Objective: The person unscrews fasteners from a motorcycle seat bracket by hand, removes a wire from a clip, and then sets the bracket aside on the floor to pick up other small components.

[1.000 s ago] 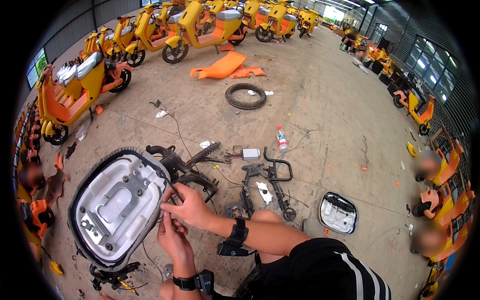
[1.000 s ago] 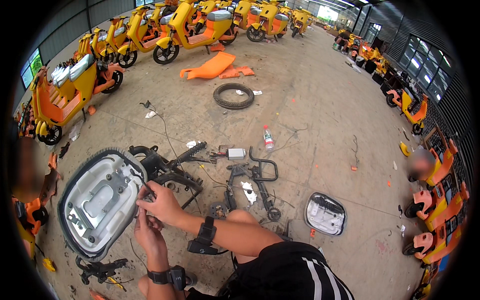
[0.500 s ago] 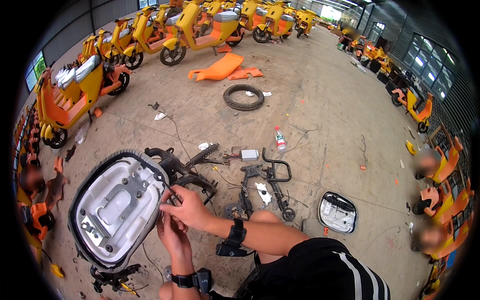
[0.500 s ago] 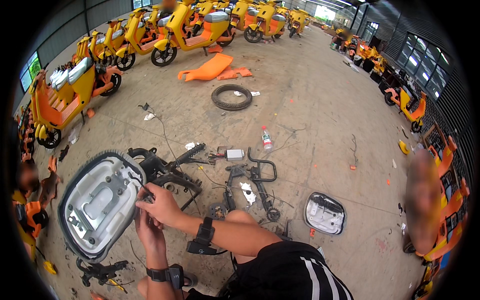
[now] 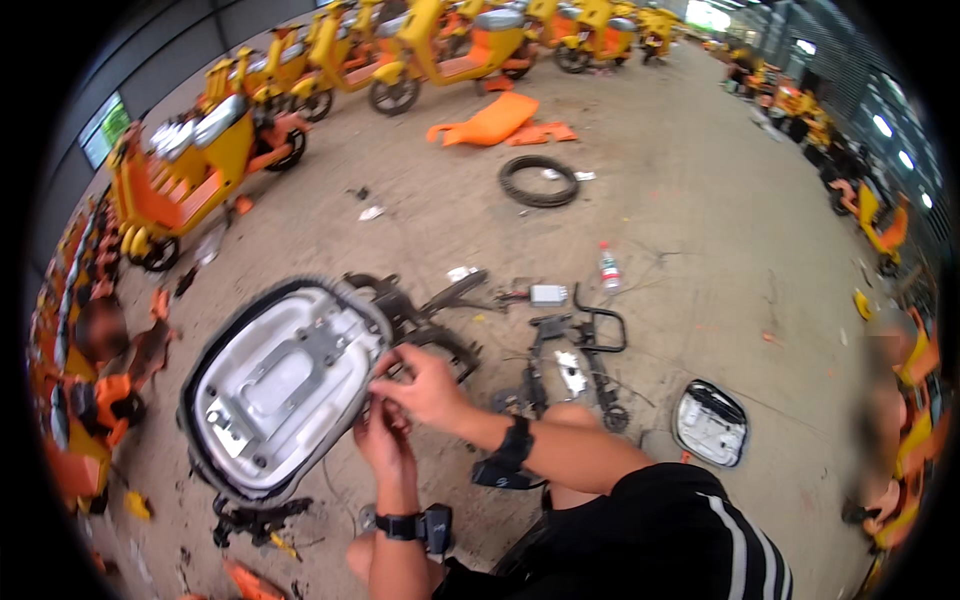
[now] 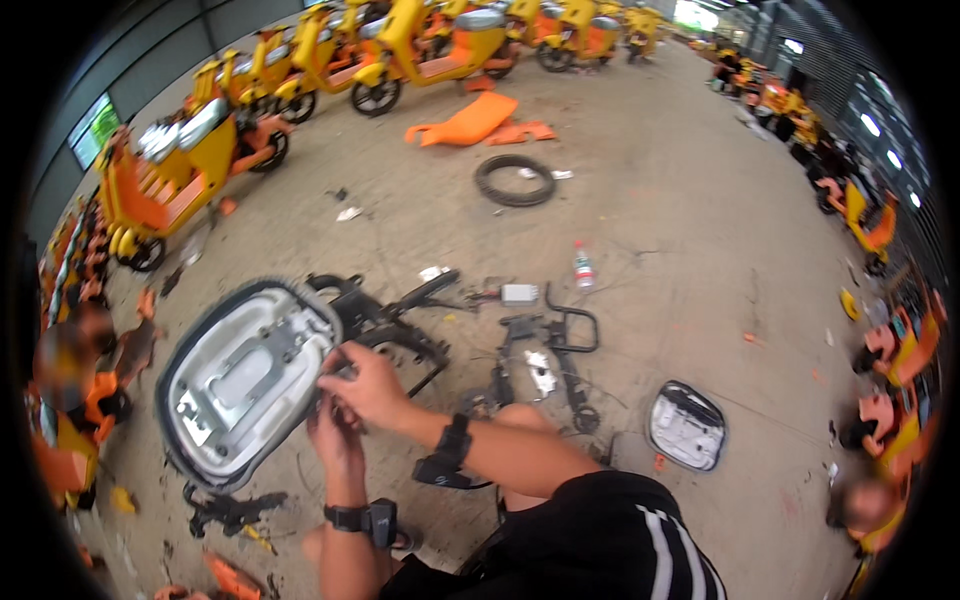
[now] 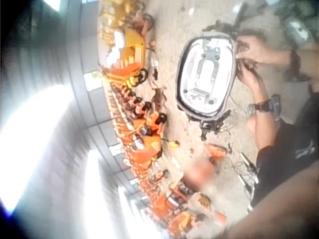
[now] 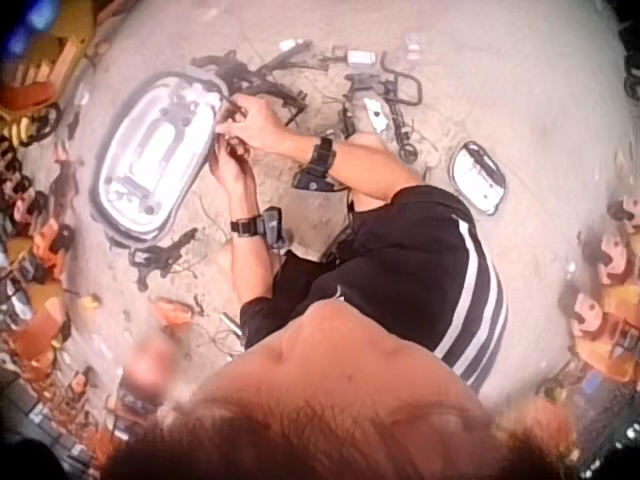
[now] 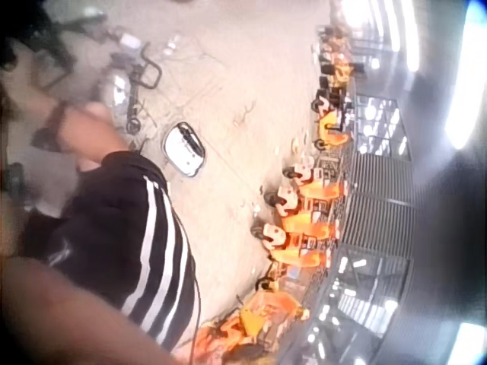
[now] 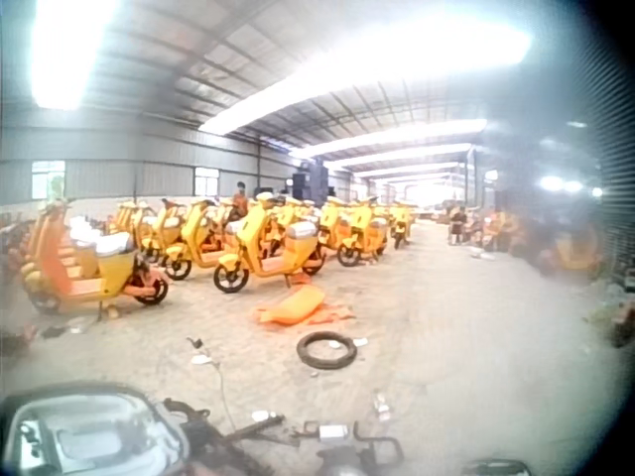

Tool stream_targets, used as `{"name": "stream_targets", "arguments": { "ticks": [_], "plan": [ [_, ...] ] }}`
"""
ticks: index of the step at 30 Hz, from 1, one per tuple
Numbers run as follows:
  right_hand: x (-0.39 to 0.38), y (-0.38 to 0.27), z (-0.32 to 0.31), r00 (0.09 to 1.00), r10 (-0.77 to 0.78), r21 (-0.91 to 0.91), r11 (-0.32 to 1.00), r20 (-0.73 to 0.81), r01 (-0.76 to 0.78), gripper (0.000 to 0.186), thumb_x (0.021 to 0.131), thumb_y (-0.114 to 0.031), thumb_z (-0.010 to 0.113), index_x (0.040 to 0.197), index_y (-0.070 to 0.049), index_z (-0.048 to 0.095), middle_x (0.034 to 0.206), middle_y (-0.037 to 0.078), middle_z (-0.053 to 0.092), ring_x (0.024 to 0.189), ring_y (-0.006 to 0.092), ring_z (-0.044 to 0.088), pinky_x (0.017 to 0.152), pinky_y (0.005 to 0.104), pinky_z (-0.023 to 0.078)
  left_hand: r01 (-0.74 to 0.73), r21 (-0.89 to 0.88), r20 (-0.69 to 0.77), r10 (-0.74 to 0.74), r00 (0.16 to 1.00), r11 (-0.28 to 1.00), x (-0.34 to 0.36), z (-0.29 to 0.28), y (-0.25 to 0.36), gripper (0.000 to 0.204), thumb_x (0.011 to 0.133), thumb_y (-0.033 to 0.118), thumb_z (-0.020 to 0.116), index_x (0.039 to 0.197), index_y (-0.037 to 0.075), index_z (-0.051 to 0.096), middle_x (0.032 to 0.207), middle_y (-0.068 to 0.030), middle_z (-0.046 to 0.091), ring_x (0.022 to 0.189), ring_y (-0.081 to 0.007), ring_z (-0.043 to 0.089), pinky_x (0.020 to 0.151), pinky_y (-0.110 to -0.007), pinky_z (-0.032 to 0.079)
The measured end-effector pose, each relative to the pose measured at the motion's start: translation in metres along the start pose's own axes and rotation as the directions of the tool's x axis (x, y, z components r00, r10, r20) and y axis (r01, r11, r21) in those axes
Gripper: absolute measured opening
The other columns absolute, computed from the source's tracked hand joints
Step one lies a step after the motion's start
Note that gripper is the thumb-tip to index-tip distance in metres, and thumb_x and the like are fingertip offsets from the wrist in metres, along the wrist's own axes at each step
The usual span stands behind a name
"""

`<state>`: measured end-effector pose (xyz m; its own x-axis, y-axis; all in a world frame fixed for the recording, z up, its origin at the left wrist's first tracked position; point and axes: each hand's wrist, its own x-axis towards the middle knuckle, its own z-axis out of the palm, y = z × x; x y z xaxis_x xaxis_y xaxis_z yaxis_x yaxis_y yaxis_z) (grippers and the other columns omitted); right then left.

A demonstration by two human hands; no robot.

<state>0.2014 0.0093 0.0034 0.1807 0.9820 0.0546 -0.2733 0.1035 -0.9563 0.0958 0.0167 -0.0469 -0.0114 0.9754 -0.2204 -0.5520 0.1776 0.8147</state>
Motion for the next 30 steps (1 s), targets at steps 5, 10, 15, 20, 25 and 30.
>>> {"name": "stream_targets", "arguments": {
  "ticks": [5,10,15,20,25,30],
  "plan": [
    [0.000,0.005,0.007,0.999,-0.033,-0.030,0.999,0.005,0.033,0.015,0.083,-0.006,0.070,0.091,-0.003,0.058,0.057,-0.002,0.052,0.046,0.0042,0.048,0.041,0.0228,0.037,-0.075,0.082,0.019,0.074,0.997,0.994,-0.003,-0.002,0.005,0.021,0.094,0.023,0.059,0.084,0.005,0.059,0.062,-0.0001,0.054,0.049,-0.0065,0.046,0.042,-0.021,0.032],
    [0.001,0.004,0.001,0.990,-0.138,-0.110,0.985,-0.019,0.135,0.014,0.084,-0.007,0.067,0.092,-0.003,0.056,0.058,0.001,0.052,0.041,0.0066,0.047,0.035,0.0248,0.035,-0.035,0.139,0.015,0.034,0.999,0.990,-0.006,0.003,0.002,0.029,0.094,0.026,0.061,0.073,0.006,0.058,0.060,-0.0011,0.053,0.048,-0.0078,0.046,0.042,-0.022,0.033],
    [-0.006,-0.011,0.002,0.999,0.000,-0.043,0.999,-0.033,-0.002,0.014,0.082,-0.006,0.069,0.090,-0.001,0.058,0.058,0.001,0.052,0.043,0.0055,0.048,0.039,0.0239,0.037,0.014,0.010,0.087,-0.015,0.996,1.000,-0.014,0.009,0.005,0.032,0.096,0.028,0.056,0.072,0.007,0.058,0.060,-0.0013,0.054,0.052,-0.0093,0.048,0.047,-0.024,0.035],
    [-0.002,-0.001,-0.003,0.995,-0.099,-0.141,0.986,-0.032,0.094,0.013,0.081,-0.003,0.069,0.087,0.002,0.059,0.084,0.003,0.055,0.047,0.0076,0.051,0.040,0.0239,0.038,0.117,-0.117,0.112,-0.104,0.988,0.986,-0.026,0.029,0.015,0.029,0.098,0.027,0.052,0.075,0.010,0.059,0.058,0.0012,0.051,0.052,-0.0087,0.046,0.049,-0.023,0.032],
    [0.003,0.007,0.004,0.920,-0.393,-0.282,0.884,-0.016,0.373,0.019,0.078,-0.007,0.072,0.091,0.002,0.061,0.087,0.005,0.059,0.074,0.0102,0.056,0.061,0.0250,0.044,0.152,-0.121,0.272,-0.114,0.956,0.981,-0.018,0.007,0.025,0.039,0.099,0.029,0.048,0.066,0.010,0.054,0.053,0.0020,0.046,0.050,-0.0094,0.043,0.049,-0.023,0.032],
    [0.004,0.006,-0.002,0.959,-0.284,-0.235,0.933,-0.017,0.273,0.022,0.078,-0.009,0.072,0.097,0.000,0.065,0.090,0.007,0.061,0.078,0.0135,0.057,0.068,0.0259,0.046,0.194,-0.067,0.269,-0.169,0.948,0.979,-0.014,-0.002,0.020,0.040,0.098,0.029,0.048,0.064,0.009,0.053,0.053,-0.0004,0.048,0.049,-0.0118,0.045,0.049,-0.025,0.033]
  ]
}}
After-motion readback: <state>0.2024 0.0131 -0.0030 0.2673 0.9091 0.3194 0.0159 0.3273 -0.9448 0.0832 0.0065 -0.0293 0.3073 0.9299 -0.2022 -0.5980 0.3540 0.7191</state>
